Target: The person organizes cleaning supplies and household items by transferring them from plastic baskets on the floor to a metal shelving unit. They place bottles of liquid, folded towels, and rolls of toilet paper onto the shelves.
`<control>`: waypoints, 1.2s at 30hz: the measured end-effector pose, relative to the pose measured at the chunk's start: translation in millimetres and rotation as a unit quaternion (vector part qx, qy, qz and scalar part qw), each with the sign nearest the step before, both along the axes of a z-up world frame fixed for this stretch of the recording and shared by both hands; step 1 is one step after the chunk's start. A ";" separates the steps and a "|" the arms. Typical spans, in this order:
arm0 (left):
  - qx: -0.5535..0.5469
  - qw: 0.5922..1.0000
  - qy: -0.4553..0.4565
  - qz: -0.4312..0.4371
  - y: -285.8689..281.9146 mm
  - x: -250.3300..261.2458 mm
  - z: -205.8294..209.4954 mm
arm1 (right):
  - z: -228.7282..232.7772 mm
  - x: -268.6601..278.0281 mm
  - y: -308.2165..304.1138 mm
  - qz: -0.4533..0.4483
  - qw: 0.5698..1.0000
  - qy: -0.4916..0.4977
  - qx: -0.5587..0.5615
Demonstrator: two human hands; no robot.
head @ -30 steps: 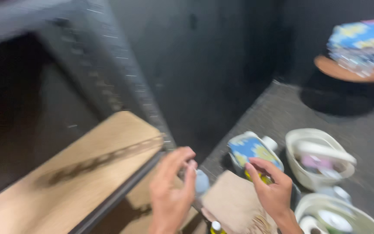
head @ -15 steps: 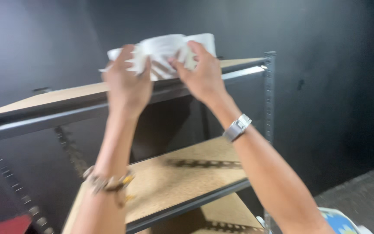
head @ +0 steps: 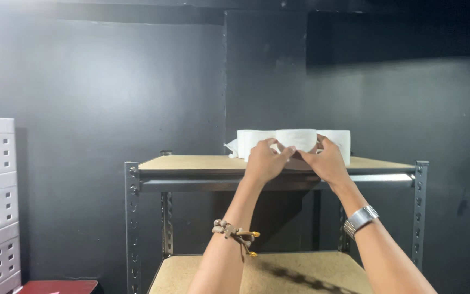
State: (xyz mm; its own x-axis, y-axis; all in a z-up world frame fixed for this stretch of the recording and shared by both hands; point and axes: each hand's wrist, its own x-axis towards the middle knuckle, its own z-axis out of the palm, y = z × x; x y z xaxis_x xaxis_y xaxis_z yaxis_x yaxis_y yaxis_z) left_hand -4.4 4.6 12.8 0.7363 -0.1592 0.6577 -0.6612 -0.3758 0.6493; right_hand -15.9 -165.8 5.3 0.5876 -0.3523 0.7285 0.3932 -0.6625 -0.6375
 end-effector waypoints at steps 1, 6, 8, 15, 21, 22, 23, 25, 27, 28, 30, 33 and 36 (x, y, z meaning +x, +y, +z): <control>-0.007 1.000 -0.010 -0.006 0.0 -2.5 -1.2 | -1.1 1.3 -3.2 0.009 1.000 -0.006 0.009; -0.019 1.000 -0.005 -0.010 1.0 -5.5 -0.9 | -3.7 -18.6 4.2 0.036 0.999 0.001 0.014; -0.028 0.999 -0.015 -0.002 -1.1 -6.9 0.1 | -3.3 -17.3 -0.1 0.014 1.000 -0.005 0.002; -0.032 0.999 0.018 -0.009 2.6 -36.9 6.4 | -2.0 -16.2 14.5 0.022 0.999 -0.029 0.021; -0.046 0.999 0.009 -0.027 -2.0 -44.5 7.6 | 4.5 -44.2 38.8 0.035 0.995 -0.081 0.043; -0.066 0.997 -0.013 -0.044 -4.7 -45.0 8.6 | 2.6 -44.7 31.7 0.055 0.991 -0.112 0.055; -0.085 0.994 -0.033 -0.063 -8.5 -45.6 8.9 | -0.3 -46.0 23.7 0.073 0.985 -0.142 0.068; -0.107 0.989 -0.039 -0.094 -20.3 -44.3 10.8 | -4.2 -54.3 8.5 0.091 0.976 -0.191 0.049; -0.131 0.982 -0.043 -0.127 -30.8 -60.6 12.7 | -6.0 -72.8 -5.0 0.106 0.965 -0.238 0.027; -0.166 0.969 -0.002 -0.183 -34.1 -77.3 13.3 | -6.6 -86.3 -10.3 0.081 0.971 -0.221 0.026; -0.196 0.947 0.047 -0.252 -45.4 -101.9 13.5 | -9.6 -116.5 -19.5 0.040 0.978 -0.203 0.024; -0.196 0.909 0.102 -0.355 -73.3 -121.1 6.5 | -23.1 -159.2 -35.3 0.028 0.972 -0.235 -0.002; -0.158 0.890 0.132 -0.407 -122.6 -127.0 -11.8 | -51.2 -191.0 -78.1 -0.030 0.979 -0.203 -0.010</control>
State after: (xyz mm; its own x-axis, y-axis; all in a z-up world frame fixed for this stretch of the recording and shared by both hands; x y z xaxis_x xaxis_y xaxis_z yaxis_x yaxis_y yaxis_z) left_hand -131.4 -118.1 1.0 0.5965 -0.5481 0.5863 -0.4401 0.3876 0.8100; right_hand -206.8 -243.9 -45.9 0.2279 -0.3600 0.9047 0.5714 -0.7028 -0.4237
